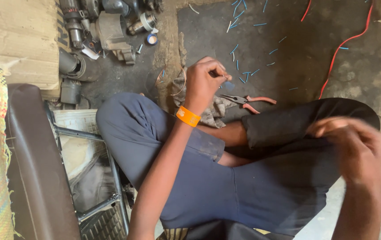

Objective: The person sits on the floor and uses pliers to strip the insulation from multiple wires. They repeatedly grip the wire ends, pull off the insulation, and drop the pieces onto the floor.

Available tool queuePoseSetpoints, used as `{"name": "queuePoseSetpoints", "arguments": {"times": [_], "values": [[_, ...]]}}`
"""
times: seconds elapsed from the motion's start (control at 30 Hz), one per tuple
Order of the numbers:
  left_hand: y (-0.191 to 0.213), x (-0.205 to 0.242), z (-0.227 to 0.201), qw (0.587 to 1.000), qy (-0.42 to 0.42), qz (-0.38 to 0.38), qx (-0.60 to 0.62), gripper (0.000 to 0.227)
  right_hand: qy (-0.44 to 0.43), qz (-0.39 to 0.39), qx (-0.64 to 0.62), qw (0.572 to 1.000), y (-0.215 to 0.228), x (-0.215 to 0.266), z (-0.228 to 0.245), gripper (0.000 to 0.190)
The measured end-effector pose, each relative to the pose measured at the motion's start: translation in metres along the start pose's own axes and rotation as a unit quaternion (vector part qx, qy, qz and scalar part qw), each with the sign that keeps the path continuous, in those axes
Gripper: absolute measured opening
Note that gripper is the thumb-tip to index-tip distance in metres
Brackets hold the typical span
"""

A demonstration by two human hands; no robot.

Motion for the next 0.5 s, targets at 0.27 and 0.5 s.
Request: {"name": "queuePoseSetpoints", "arguments": {"times": [0.27, 0.5], "values": [[-0.004, 0.003, 0.026, 0.979, 0.118, 0.024, 0.164, 0.016, 0.181, -0.126, 0.7, 0.679, -0.006, -0.001, -0.002, 0.032], [0.002, 0.006, 0.05, 0.935, 0.246, 0.036, 0.254, 0.028, -0.124, -0.164, 0.464, 0.862, 0.041, -0.03, -0.057, 0.046]]}}
Point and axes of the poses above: each hand's wrist, its own x-axis away from the middle knuckle, its own y-axis out of the back of the hand, z = x × y, the point moved 2 cm from there along -x, towards the middle knuckle, and after that the axes turned 11 degrees about x, right-handed, at the moved point
